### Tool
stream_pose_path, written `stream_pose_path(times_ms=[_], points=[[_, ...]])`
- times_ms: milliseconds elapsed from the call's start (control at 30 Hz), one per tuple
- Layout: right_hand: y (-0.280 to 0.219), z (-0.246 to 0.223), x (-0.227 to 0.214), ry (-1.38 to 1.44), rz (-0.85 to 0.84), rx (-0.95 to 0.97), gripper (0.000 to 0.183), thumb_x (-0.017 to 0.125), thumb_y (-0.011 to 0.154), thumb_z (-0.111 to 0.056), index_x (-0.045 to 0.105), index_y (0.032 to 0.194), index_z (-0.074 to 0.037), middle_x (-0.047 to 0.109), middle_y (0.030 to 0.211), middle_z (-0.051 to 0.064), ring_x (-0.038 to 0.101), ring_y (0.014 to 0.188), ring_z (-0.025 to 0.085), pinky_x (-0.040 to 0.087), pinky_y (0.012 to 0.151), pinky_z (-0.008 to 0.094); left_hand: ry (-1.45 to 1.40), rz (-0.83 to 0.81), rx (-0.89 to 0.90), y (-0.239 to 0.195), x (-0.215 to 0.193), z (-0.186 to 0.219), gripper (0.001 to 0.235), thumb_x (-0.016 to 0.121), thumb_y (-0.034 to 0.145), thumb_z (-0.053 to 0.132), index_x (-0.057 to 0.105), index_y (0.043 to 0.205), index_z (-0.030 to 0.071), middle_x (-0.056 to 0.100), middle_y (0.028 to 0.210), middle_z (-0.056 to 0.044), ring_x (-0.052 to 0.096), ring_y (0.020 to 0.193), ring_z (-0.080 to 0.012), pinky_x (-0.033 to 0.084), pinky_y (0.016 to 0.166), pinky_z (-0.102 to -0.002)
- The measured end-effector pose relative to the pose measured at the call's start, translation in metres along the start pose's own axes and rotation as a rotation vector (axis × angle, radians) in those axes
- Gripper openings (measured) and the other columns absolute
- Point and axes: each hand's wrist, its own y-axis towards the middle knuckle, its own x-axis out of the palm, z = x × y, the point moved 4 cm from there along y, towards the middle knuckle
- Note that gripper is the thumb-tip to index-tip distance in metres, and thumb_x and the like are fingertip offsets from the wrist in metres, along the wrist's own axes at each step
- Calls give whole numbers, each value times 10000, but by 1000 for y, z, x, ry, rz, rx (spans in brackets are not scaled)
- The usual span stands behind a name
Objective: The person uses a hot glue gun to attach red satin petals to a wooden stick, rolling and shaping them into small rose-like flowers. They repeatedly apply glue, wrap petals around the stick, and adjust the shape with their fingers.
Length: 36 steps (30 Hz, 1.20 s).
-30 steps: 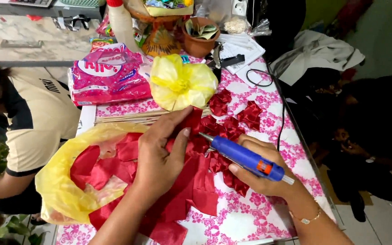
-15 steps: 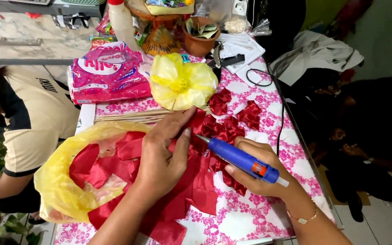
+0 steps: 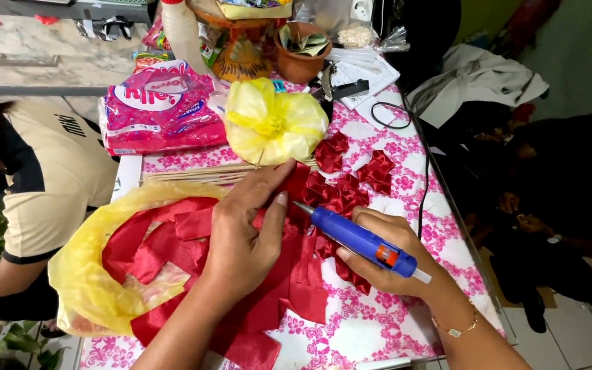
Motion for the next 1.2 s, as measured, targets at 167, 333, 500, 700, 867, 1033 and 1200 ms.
stream_pose_path(times_ms=[167,333,500,700,867,1033,1200], points=[[-3,4,0,-14,-1,2,198,695,908,-122,594,750,-60,546,643,80,521,484,189,440,466,307,-4,2,-10,0,-1,0,381,574,928,-70,682,1292,-35,739,1110,-261,717,1094,-466,558,939,-511],[-2,3,0,-17,1,4,194,697,907,-115,595,750,-60,549,643,81,526,484,195,439,466,310,2,12,-8,1,-2,1,382,580,929,-75,679,1296,-33,739,1115,-260,718,1100,-459,555,947,-512],[-3,0,-2,-47,37,2,203,690,906,-117,583,745,-58,539,634,80,519,477,204,435,466,303,-13,9,0,1,-1,3,393,576,922,-87,674,1299,-36,737,1119,-267,713,1108,-471,558,946,-518],[0,-6,-5,-45,77,5,180,696,898,-86,601,749,-51,556,635,80,516,478,185,436,460,298,-21,8,6,2,0,8,387,583,920,-89,677,1292,-39,738,1123,-267,716,1108,-473,561,949,-521],[5,-14,-7,-57,90,-1,209,677,927,-123,585,750,-60,542,636,76,509,483,184,430,467,297,-26,-7,12,2,0,9,388,571,921,-88,679,1290,-39,738,1134,-270,711,1119,-480,560,954,-527],[5,-11,-8,-64,113,-8,217,670,937,-136,585,749,-68,528,632,69,495,478,176,427,473,295,-26,-21,9,1,0,7,393,564,917,-92,680,1289,-40,737,1154,-268,705,1135,-475,556,962,-528],[4,-10,-12,-80,145,-7,227,681,927,-142,590,733,-67,544,625,68,495,467,179,423,460,300,-26,-37,16,1,2,10,393,558,916,-93,679,1287,-44,736,1158,-277,699,1139,-490,553,965,-544]])
